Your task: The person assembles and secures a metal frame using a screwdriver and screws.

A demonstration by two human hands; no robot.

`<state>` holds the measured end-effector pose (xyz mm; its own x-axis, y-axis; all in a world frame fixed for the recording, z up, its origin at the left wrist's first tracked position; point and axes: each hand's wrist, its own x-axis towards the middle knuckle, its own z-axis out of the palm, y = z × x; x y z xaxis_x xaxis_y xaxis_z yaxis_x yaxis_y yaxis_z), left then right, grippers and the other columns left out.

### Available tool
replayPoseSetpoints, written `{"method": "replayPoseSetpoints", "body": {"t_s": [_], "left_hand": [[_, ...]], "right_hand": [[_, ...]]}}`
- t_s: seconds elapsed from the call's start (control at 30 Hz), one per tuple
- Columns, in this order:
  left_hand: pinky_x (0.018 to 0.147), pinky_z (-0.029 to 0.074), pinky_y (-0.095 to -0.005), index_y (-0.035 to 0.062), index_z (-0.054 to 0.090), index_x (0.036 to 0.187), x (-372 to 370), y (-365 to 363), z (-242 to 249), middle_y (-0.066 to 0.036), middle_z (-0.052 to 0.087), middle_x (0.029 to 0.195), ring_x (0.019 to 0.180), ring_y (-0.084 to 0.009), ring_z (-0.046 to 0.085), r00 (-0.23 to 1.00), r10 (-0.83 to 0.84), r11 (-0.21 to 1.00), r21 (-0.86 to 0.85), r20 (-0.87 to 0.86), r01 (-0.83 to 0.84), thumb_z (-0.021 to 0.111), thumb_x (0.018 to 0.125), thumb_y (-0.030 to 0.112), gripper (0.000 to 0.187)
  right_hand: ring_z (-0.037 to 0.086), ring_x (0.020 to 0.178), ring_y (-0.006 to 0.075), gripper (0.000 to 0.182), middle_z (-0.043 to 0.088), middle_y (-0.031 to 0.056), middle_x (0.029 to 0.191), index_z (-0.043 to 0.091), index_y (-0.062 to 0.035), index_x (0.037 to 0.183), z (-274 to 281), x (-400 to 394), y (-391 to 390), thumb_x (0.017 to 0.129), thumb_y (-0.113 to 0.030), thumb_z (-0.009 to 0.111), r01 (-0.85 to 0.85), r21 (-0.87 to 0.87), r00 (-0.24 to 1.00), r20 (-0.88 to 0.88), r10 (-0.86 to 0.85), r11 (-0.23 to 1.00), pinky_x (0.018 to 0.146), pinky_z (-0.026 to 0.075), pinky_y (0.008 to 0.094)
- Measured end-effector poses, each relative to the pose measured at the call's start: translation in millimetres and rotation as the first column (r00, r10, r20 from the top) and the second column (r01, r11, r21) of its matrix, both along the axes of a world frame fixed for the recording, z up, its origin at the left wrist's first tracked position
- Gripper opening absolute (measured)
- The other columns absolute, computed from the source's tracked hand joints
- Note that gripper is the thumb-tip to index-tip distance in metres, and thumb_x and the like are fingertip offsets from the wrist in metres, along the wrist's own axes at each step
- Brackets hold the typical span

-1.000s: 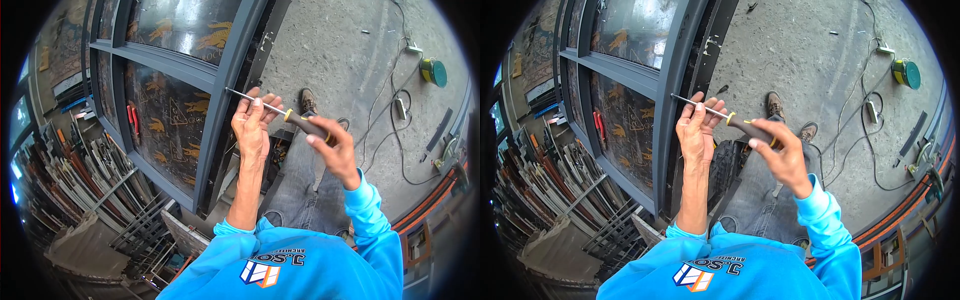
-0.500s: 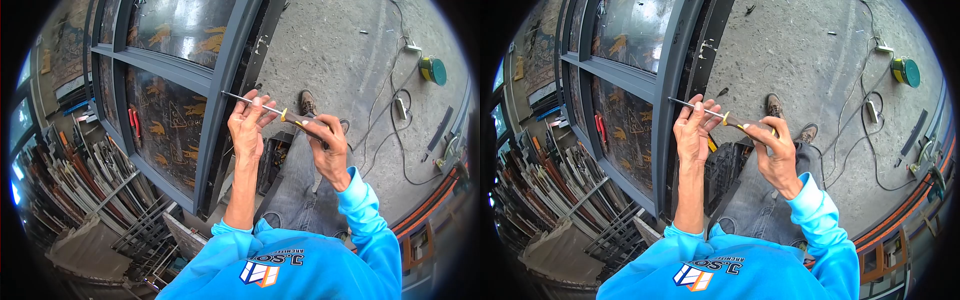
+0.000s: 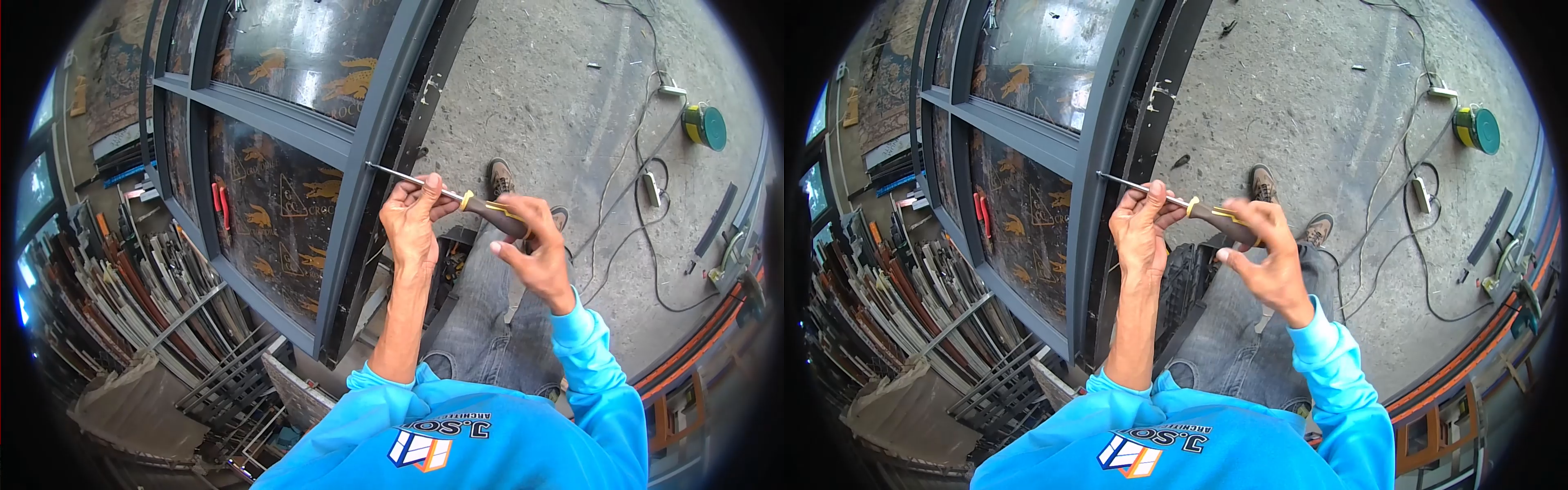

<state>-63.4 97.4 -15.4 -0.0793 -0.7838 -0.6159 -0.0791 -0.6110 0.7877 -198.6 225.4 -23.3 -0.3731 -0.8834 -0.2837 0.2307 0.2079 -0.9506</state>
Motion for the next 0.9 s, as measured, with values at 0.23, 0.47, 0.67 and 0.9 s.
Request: {"method": "replayPoseSetpoints", "body": {"t_s": [0.23,0.47,0.67,0.9], "left_hand": [[0.077,0.058,-0.0407,-0.0083,0.043,0.121,1,-4,13,-0.022,0.062,0.097,0.089,-0.0319,0.066,0.975,-0.032,0.995,-0.095,-0.22,0.011,0.062,0.088,0.009,0.042],[0.074,0.059,-0.0392,-0.0039,0.036,0.127,-1,2,14,-0.025,0.061,0.1,0.089,-0.0308,0.066,0.996,-0.039,0.991,-0.131,-0.082,0.028,0.064,0.087,0.014,0.052],[0.072,0.06,-0.0386,-0.0041,0.036,0.127,-3,1,8,-0.025,0.06,0.101,0.087,-0.0306,0.066,0.994,-0.052,0.992,-0.121,-0.092,0.04,0.066,0.086,0.015,0.054],[0.069,0.06,-0.0365,-0.0035,0.038,0.126,-6,-1,12,-0.021,0.062,0.095,0.082,-0.0283,0.067,0.997,-0.003,0.993,-0.121,-0.077,-0.006,0.067,0.085,0.015,0.054]], "right_hand": [[0.058,0.06,0.0104,0.049,0.059,0.0053,0.08,0.048,-0.0012,0.128,-3,-20,-1,0.087,-0.022,0.064,-0.218,0.234,0.686,0.727,-0.022,0.948,0.048,0.046,0.0215],[0.06,0.06,0.0109,0.039,0.06,0.0054,0.078,0.058,-0.0014,0.12,10,6,14,0.091,-0.026,0.06,0.012,0.29,0.876,0.459,-0.15,0.957,0.049,0.048,0.0221],[0.058,0.054,0.0107,0.039,0.059,0.0069,0.077,0.058,-0.0001,0.12,1,-2,11,0.092,-0.028,0.057,-0.063,0.364,0.772,0.608,-0.186,0.929,0.044,0.046,0.0211],[0.052,0.043,0.0099,0.041,0.057,0.006,0.063,0.061,-0.0004,0.112,-4,-18,8,0.093,-0.036,0.053,-0.244,0.363,0.645,0.753,-0.129,0.899,0.037,0.038,0.0189]]}}
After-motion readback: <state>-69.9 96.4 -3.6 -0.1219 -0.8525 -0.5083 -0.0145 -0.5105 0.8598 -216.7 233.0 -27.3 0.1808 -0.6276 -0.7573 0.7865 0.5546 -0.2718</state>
